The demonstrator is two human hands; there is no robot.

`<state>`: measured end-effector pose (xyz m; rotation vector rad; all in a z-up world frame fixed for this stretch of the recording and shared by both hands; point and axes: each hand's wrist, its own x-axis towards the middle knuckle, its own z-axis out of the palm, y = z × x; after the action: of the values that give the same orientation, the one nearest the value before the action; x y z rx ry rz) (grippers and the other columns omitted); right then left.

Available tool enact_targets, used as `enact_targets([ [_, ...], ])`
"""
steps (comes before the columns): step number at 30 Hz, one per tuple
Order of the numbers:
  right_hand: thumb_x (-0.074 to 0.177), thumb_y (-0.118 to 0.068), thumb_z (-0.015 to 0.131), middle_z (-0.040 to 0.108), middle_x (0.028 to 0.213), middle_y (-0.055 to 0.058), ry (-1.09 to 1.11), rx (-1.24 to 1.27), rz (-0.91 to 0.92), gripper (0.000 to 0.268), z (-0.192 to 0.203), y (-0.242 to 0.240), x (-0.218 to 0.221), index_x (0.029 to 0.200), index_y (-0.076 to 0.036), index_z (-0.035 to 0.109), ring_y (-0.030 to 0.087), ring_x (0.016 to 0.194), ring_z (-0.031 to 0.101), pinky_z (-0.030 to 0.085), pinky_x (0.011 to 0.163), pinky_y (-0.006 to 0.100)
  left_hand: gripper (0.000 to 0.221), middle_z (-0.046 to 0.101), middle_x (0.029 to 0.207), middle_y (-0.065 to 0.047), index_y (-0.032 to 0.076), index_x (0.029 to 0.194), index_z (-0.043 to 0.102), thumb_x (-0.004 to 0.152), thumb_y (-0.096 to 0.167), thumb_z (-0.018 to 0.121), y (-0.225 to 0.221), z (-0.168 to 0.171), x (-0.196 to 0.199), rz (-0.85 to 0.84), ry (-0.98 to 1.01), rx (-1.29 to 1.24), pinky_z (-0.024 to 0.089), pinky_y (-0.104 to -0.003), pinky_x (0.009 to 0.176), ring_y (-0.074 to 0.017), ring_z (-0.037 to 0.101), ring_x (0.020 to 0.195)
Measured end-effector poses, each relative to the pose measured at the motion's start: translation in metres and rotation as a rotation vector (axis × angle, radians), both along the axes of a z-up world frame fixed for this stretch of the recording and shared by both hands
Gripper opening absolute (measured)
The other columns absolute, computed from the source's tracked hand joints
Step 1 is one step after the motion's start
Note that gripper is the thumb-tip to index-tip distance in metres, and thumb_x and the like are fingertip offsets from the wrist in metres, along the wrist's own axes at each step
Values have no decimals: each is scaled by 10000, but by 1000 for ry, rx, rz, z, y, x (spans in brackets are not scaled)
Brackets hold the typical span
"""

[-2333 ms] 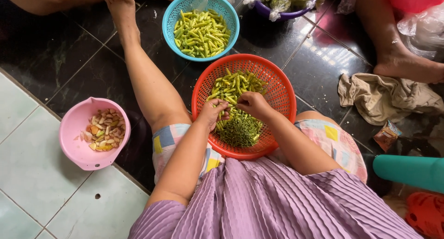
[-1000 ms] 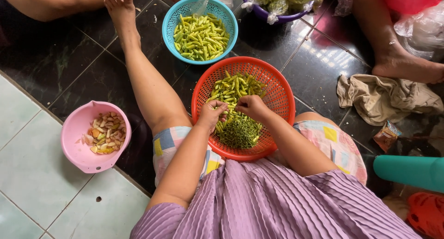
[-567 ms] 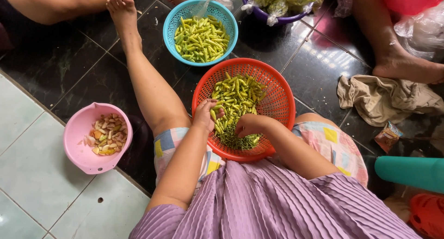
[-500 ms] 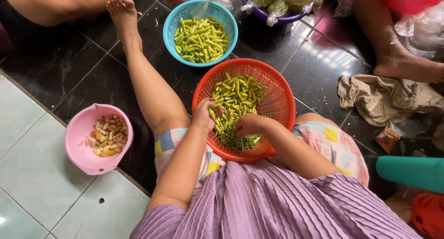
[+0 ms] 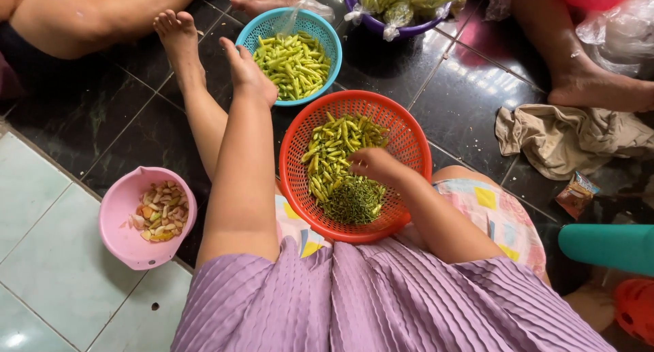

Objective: A person sitting on the floor manually removes the stems from green chilies and places them into a basket.

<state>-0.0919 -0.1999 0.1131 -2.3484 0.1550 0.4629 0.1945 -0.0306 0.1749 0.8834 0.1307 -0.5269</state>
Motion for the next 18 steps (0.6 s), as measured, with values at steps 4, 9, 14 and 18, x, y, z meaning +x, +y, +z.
enact_targets([
  [4,947,-238,715,771,1050,205,-191,13,-129,328,-40,-54,-10,1211,-49,756,406,969,731,558,869,503,1007,63,1732,-159,43,1630,197,959,735,490,11,-14,-101,74,-61,248,-69,-687,1237,-367,0,1595],
  [9,961,-360,656,773,1113,134,-108,-99,-344,322,-76,-84,-8,1219,-203,770,381,1112,698,536,960,502,362,731,1186,-57,159,1208,718,999,453,686,36,-118,-207,-340,-265,723,530,-404,969,-214,661,1155],
  [14,937,-360,620,772,1128,147,27,-238,-219,369,-161,-102,-3,1235,-187,754,374,1103,712,543,998,485,395,726,1158,-54,138,1260,723,970,406,728,51,-179,-220,-481,-440,932,568,-373,925,-203,691,1091],
  [18,903,-288,657,743,1116,206,384,-216,-113,531,-119,-72,-8,1381,-72,581,394,931,734,609,768,484,479,721,1163,-98,82,1270,693,942,427,743,63,-219,-201,-437,-446,1058,572,-386,935,-232,707,1068],
])
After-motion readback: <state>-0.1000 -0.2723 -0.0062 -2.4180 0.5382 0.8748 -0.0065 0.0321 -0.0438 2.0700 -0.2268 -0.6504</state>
